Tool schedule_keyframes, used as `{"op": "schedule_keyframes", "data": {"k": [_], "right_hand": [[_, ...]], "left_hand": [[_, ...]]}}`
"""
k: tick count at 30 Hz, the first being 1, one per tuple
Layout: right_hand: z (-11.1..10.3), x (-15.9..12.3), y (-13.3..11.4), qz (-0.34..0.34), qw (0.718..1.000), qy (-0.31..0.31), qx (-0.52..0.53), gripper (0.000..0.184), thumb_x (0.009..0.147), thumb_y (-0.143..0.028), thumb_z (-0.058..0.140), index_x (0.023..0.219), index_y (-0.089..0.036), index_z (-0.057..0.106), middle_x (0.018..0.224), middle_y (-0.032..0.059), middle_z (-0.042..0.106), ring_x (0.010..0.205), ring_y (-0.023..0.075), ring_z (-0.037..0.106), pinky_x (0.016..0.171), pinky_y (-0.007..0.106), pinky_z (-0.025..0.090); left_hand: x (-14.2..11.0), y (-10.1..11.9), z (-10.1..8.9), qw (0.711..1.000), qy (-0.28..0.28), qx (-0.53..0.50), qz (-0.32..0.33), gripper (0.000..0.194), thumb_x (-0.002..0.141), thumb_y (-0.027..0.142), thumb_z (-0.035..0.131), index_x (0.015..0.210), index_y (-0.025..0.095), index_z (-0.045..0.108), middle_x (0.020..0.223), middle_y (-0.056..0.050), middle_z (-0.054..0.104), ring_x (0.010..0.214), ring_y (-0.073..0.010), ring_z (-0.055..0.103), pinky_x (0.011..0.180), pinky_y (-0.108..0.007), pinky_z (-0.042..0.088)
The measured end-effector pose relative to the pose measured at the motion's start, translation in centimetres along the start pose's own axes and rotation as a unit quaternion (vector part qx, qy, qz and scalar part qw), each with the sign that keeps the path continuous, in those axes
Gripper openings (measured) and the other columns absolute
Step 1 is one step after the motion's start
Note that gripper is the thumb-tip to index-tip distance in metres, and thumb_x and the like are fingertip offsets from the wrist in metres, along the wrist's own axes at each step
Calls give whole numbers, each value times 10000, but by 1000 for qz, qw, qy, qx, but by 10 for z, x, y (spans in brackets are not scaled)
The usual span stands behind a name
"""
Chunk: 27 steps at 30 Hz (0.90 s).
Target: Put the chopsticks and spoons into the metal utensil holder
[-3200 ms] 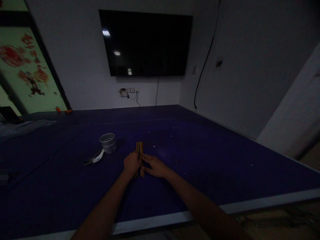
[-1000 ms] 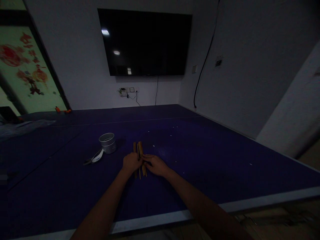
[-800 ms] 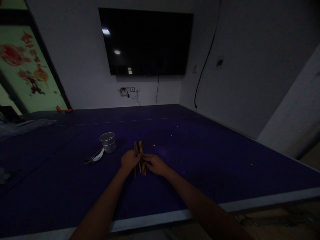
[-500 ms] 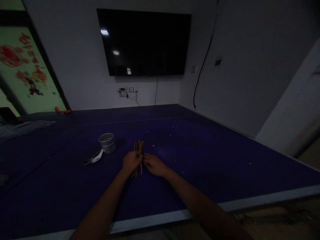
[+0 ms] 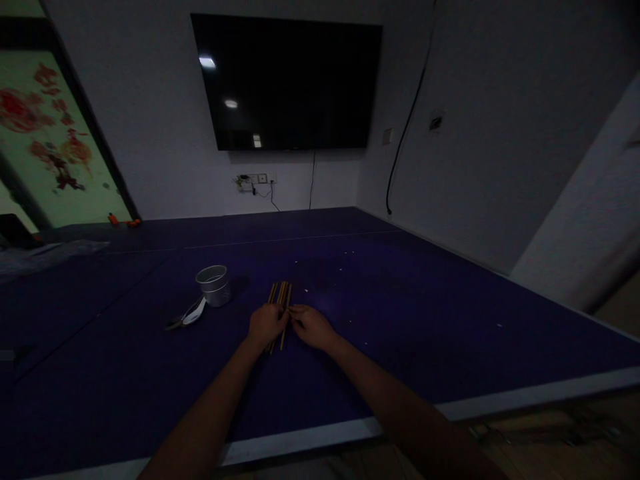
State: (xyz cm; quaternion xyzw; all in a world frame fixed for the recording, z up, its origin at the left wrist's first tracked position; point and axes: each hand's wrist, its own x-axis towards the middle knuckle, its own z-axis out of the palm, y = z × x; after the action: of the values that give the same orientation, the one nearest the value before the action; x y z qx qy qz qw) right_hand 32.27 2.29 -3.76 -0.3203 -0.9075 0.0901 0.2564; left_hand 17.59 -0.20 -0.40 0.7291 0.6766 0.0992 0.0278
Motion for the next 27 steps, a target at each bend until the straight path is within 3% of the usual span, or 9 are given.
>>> {"op": "schedule_keyframes", "data": {"k": [3, 9, 14, 18, 27], "right_hand": [[-2, 0, -1, -3, 1000, -2, 7, 259, 802, -101, 424, 951, -165, 626, 976, 74, 641, 1001, 180, 558, 877, 312, 415], [2, -3, 0, 8, 1000, -15, -19, 387, 828, -182, 431, 1203, -157, 526, 1246, 101, 534, 1189, 222, 443, 971, 382, 365], [2, -4, -1, 23, 998, -48, -31, 423, 874, -282, 385, 1278, -184, 462, 1356, 89, 423, 1275, 251, 328, 1002, 447, 317], [-1, -5, -4, 26, 997, -60, -28, 452, 885, -319, 369, 1312, -182, 420, 1389, 79, 376, 1301, 255, 275, 1018, 450, 291], [-2, -5, -4, 33, 997, -74, -15, 527, 892, -428, 347, 1360, -184, 337, 1407, 93, 339, 1321, 253, 226, 1042, 467, 231]], "left_hand": [[-1, -1, -4, 999, 26, -9, -26, 435, 860, 469, 308, 957, 217, 649, 892, -68, 683, 860, -183, 626, 697, -240, 430], [-1, -9, -9, 987, 65, 25, -144, 428, 859, 418, 322, 1109, 162, 558, 952, -119, 665, 872, -224, 630, 700, -290, 453], [1, -12, -2, 995, 13, 8, -100, 389, 874, 346, 289, 951, 192, 638, 983, -102, 664, 893, -191, 627, 704, -251, 449], [5, -13, 3, 997, 12, -26, -77, 361, 865, 355, 321, 974, 221, 638, 980, -78, 673, 889, -173, 629, 674, -223, 439], [9, -16, 7, 993, 18, -68, -90, 333, 851, 350, 365, 1001, 219, 632, 973, -74, 675, 886, -169, 628, 658, -214, 433]]}}
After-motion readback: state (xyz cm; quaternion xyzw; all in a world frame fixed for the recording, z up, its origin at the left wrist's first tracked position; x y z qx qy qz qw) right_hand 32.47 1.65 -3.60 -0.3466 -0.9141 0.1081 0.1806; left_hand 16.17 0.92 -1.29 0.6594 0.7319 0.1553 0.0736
